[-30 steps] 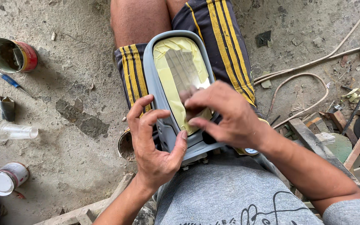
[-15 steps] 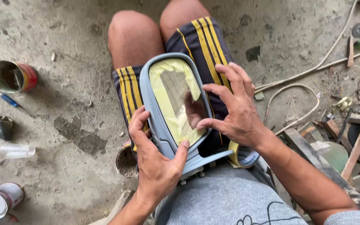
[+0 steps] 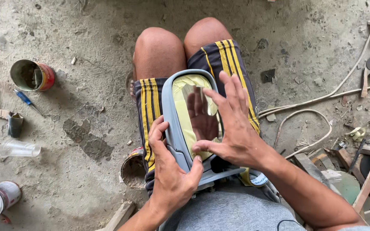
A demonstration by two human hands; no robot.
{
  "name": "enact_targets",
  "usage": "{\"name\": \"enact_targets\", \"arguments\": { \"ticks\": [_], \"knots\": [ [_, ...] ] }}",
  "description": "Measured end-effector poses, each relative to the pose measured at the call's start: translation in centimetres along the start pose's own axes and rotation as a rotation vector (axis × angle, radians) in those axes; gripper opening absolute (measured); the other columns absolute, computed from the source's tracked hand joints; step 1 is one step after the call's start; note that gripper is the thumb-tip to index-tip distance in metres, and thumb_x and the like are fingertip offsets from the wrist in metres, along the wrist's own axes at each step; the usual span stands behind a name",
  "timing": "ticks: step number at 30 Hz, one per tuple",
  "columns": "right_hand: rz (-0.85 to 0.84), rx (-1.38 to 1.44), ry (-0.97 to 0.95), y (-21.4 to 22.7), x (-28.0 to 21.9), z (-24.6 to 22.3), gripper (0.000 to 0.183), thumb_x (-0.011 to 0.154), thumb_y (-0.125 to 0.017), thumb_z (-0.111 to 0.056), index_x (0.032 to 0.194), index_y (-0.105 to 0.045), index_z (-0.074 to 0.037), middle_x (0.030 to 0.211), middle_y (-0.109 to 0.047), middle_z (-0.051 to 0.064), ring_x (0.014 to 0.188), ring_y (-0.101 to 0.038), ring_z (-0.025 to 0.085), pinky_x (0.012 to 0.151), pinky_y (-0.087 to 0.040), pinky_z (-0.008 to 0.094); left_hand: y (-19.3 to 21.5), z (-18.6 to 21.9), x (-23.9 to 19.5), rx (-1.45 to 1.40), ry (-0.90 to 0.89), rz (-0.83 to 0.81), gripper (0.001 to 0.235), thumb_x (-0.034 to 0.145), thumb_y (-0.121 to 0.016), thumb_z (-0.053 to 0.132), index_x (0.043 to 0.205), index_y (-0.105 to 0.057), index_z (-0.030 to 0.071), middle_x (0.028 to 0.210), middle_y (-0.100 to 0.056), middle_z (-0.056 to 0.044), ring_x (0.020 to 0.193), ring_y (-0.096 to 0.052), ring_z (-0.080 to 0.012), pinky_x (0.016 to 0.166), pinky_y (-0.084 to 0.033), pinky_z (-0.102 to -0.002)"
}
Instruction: The person sits on the ground and applies yellow masking tape to the edges of a car side mirror. They carefully press the tape along the frame and smooth it down to cover the mirror's perimeter.
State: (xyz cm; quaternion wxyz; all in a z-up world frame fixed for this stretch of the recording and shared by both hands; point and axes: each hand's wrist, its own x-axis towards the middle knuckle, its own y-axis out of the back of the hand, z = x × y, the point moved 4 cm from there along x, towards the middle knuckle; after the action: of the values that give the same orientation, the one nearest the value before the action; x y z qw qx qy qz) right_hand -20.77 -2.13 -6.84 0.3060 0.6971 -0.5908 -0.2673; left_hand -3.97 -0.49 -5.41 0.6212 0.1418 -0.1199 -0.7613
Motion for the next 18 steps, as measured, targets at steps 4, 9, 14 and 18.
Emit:
{"name": "enact_targets", "arguments": {
  "ticks": [4, 9, 14, 18],
  "knots": [
    [-0.018, -0.053, -0.041, 0.2, 2.3, 0.8, 0.124, 0.056, -0.079, -0.072, 0.152, -0.026, -0.014, 0.162, 0.001, 0.02, 0.151, 0.009, 0.045, 0.12, 0.002, 0.063, 0.0, -0.2, 0.2, -0.015, -0.022, 0.0, 0.078, 0.067, -0.066, 0.005, 0.134, -0.025, -0.001, 0.147, -0.026, -0.028, 0.145, -0.028, -0.0385, 0.121, -0.02, -0.044],
    [0.001, -0.021, -0.119, 1.1, 6.4, 1.2, 0.129, 0.051, -0.075, -0.076, 0.153, -0.029, -0.013, 0.161, 0.004, 0.017, 0.149, 0.012, 0.044, 0.117, 0.003, 0.067, -0.2, -0.4, 0.2, -0.001, -0.005, -0.019, 0.079, 0.065, -0.066, 0.007, 0.133, -0.026, -0.002, 0.147, -0.025, -0.028, 0.144, -0.028, -0.0394, 0.121, -0.016, -0.046],
    [0.039, -0.002, -0.143, 1.5, 9.6, 1.9, 0.124, 0.056, -0.078, -0.073, 0.154, -0.031, -0.014, 0.161, 0.005, 0.017, 0.149, 0.011, 0.043, 0.117, 0.007, 0.067, 0.0, -0.2, 0.4, -0.028, 0.011, -0.023, 0.079, 0.066, -0.065, 0.007, 0.133, -0.025, -0.002, 0.148, -0.024, -0.029, 0.145, -0.026, -0.0392, 0.121, -0.019, -0.045],
    [0.0, -0.045, -0.046, 1.6, 7.8, 0.5, 0.115, 0.067, -0.07, -0.075, 0.154, -0.028, -0.013, 0.162, 0.003, 0.017, 0.151, 0.01, 0.043, 0.118, 0.004, 0.071, 0.1, -0.4, 0.3, -0.061, 0.013, -0.027, 0.078, 0.068, -0.065, 0.009, 0.134, -0.026, 0.0, 0.147, -0.026, -0.027, 0.146, -0.026, -0.0377, 0.117, -0.027, -0.043]
  ]
}}
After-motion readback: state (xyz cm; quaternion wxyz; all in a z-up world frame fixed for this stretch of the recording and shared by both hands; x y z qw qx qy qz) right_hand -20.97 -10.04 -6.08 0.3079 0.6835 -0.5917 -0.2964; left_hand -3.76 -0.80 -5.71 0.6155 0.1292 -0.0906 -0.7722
